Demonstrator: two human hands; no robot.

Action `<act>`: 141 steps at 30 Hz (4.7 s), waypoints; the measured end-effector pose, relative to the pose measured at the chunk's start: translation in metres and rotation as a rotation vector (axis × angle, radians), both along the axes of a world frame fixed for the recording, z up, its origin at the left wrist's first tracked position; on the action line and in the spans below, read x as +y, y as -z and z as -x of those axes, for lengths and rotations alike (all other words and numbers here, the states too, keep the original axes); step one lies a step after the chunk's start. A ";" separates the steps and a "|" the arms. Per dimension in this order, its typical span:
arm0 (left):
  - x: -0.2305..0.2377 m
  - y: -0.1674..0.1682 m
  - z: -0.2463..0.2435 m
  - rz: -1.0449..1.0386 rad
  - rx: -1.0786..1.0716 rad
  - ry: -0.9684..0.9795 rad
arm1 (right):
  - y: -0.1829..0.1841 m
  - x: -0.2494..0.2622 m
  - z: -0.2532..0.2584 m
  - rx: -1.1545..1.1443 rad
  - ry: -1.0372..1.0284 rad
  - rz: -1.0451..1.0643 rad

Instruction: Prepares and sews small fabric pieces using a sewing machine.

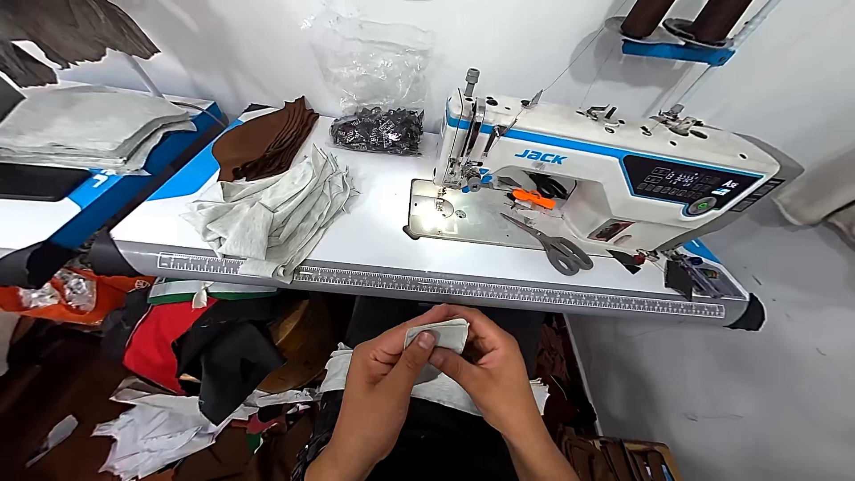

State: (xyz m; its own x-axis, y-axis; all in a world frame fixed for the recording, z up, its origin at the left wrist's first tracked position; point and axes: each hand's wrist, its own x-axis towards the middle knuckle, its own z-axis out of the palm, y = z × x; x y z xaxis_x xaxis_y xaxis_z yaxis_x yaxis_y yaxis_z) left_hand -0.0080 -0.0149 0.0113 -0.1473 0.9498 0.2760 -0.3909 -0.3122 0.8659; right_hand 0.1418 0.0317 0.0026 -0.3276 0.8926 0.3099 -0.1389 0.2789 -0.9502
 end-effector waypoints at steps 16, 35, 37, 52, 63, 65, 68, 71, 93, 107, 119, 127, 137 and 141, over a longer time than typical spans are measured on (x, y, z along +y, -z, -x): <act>0.005 0.005 0.008 0.115 0.027 -0.038 | -0.003 -0.001 -0.003 0.006 0.112 -0.069; 0.013 0.029 -0.008 -0.235 0.367 -0.578 | 0.004 -0.009 0.013 -0.225 0.531 -0.477; 0.012 0.029 -0.009 -0.247 0.370 -0.561 | 0.004 -0.011 0.014 -0.207 0.497 -0.452; 0.009 0.026 -0.012 -0.268 0.373 -0.506 | 0.000 -0.015 0.017 -0.173 0.411 -0.404; 0.012 0.033 -0.006 -0.285 0.630 -0.572 | -0.028 -0.017 -0.009 -0.186 0.004 -0.027; 0.013 0.032 -0.005 -0.311 0.653 -0.592 | -0.039 -0.015 -0.014 -0.232 -0.060 0.062; 0.015 0.027 -0.001 -0.338 0.603 -0.583 | -0.050 -0.008 -0.019 -0.284 -0.141 0.080; 0.015 0.020 0.006 -0.250 0.477 -0.480 | -0.054 -0.002 -0.023 -0.403 -0.152 -0.033; 0.058 0.018 0.033 0.067 0.317 -0.067 | -0.053 0.078 -0.012 -0.367 -0.062 -0.116; 0.280 0.017 0.055 0.042 1.469 -0.021 | 0.033 0.276 0.001 -0.956 0.311 -0.358; 0.290 0.039 0.062 -0.150 1.486 -0.175 | 0.039 0.290 -0.014 -0.935 0.350 -0.375; 0.290 0.043 0.064 -0.167 1.494 -0.185 | 0.050 0.268 -0.022 -1.027 0.204 -0.663; 0.290 0.044 0.062 -0.178 1.520 -0.226 | 0.047 0.267 -0.022 -1.118 0.206 -0.696; 0.290 0.044 0.062 -0.182 1.526 -0.232 | 0.047 0.267 -0.022 -1.107 0.209 -0.703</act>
State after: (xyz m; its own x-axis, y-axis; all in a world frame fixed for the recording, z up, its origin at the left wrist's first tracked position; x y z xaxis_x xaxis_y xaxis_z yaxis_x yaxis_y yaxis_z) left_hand -0.0698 0.2750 -0.0324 0.2371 0.8852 0.4003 0.8646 -0.3802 0.3286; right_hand 0.1634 0.2987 -0.0444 -0.5813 0.7175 0.3837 0.7156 0.6753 -0.1787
